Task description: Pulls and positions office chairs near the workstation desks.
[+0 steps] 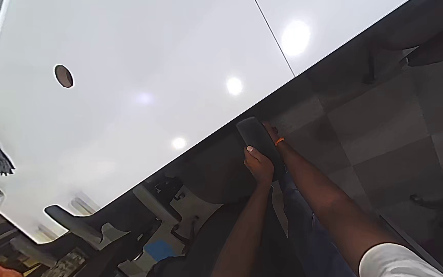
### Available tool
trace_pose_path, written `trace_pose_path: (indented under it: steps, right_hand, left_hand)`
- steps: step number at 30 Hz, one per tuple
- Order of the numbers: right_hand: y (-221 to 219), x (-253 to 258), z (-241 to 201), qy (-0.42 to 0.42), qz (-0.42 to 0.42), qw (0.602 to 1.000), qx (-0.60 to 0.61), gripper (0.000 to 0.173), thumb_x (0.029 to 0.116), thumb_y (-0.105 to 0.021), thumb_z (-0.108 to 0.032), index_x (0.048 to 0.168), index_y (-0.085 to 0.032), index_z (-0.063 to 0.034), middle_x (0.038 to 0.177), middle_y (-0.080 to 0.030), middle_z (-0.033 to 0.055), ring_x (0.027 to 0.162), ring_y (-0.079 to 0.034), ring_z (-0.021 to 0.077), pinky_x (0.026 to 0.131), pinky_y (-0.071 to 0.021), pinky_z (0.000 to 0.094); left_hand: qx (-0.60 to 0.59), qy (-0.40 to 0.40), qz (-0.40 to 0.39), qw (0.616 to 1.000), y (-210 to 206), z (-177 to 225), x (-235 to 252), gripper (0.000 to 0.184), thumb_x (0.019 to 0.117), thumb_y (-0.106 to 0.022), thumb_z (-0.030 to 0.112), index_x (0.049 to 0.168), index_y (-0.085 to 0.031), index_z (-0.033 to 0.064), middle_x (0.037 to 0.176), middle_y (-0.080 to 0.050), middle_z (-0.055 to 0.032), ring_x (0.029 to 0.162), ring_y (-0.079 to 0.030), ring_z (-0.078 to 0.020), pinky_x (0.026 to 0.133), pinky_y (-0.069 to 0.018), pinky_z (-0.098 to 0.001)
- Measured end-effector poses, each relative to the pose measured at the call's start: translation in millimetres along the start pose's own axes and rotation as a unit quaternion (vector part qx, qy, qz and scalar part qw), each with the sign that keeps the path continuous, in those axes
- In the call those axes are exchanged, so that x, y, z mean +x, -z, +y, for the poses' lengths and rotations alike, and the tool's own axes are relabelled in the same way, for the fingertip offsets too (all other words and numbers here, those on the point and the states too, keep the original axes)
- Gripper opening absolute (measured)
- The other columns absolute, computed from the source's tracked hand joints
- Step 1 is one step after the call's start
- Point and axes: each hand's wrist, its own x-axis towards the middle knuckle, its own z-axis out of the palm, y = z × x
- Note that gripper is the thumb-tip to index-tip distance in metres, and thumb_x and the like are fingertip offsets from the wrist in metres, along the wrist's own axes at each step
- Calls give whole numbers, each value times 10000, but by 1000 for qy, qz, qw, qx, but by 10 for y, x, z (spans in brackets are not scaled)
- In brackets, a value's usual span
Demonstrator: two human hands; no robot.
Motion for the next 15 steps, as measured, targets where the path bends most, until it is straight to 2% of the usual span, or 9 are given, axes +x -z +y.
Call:
trace_pose_path:
  steps: [2, 3, 5, 7, 8, 10, 11, 12, 15]
  right_hand:
    - [16, -114, -7, -9, -12, 1000, 20, 312, 1006, -428, -45, 756, -602, -112, 643, -600, -106, 595, -557, -57, 598, -504, 159]
    - [45, -151, -28, -20, -28, 999, 19, 301, 1009, -434, -62, 760, -592, -123, 646, -593, -101, 596, -554, -42, 598, -504, 176]
    - [81, -221, -60, -25, -46, 998, 30, 292, 1007, -455, -81, 764, -614, -121, 660, -616, -83, 613, -579, -15, 612, -523, 203]
    - [56, -262, -13, -1, -52, 997, 62, 303, 1006, -454, -87, 762, -633, -110, 668, -638, -61, 624, -605, 11, 617, -537, 227]
    - [31, -263, -9, 17, -47, 996, 74, 319, 1012, -441, -90, 760, -636, -108, 669, -644, -58, 626, -611, 13, 617, -540, 230]
    - [1, -256, 36, 59, -17, 996, 63, 355, 1012, -401, -111, 739, -625, -142, 662, -634, -106, 623, -596, -36, 615, -525, 192]
    - [-3, -230, 10, 65, 2, 997, 42, 375, 1026, -357, -120, 757, -617, -149, 678, -619, -127, 647, -584, -63, 646, -517, 168]
    - [-8, -212, -30, 50, 14, 998, 28, 381, 1053, -329, -137, 801, -614, -127, 710, -610, -112, 686, -582, -58, 692, -518, 169]
    - [-71, -149, -159, 25, 30, 999, 11, 396, 1070, -301, -140, 827, -611, -102, 714, -604, -107, 692, -581, -74, 705, -518, 148]
  left_hand:
    - [-2, -7, 5, 1000, -9, -67, -109, 517, 1109, -207, 287, 1137, -624, -17, 828, -677, -125, 858, -700, -221, 815, -572, -417]
    - [-7, -13, 8, 1000, -13, -88, -141, 502, 1110, -222, 272, 1108, -629, -24, 798, -668, -116, 825, -696, -204, 785, -574, -395]
    - [-19, -18, 0, 1000, -4, -108, -184, 491, 1112, -234, 259, 1113, -628, -32, 805, -667, -112, 825, -692, -183, 788, -575, -372]
    - [-30, -15, -9, 999, 27, -110, -194, 503, 1115, -219, 266, 1146, -629, -24, 851, -679, -112, 869, -692, -165, 828, -568, -363]
    - [-32, -15, -7, 999, 29, -106, -180, 498, 1117, -217, 266, 1132, -627, -15, 836, -671, -101, 851, -689, -153, 813, -568, -353]
    - [-32, -7, -14, 999, 62, -105, -188, 496, 1119, -210, 270, 1118, -620, -8, 816, -657, -95, 834, -684, -153, 796, -567, -354]
    - [-32, -2, -22, 999, 72, -91, -174, 500, 1120, -209, 271, 1133, -621, -14, 826, -661, -105, 845, -685, -169, 805, -566, -370]
    - [-26, -1, -29, 999, 84, -88, -158, 503, 1120, -207, 275, 1136, -620, -12, 823, -660, -106, 841, -685, -175, 800, -567, -375]
    - [-1, -12, -42, 999, 108, -104, -83, 515, 1107, -194, 305, 1137, -614, 8, 812, -645, -93, 829, -675, -191, 785, -556, -403]
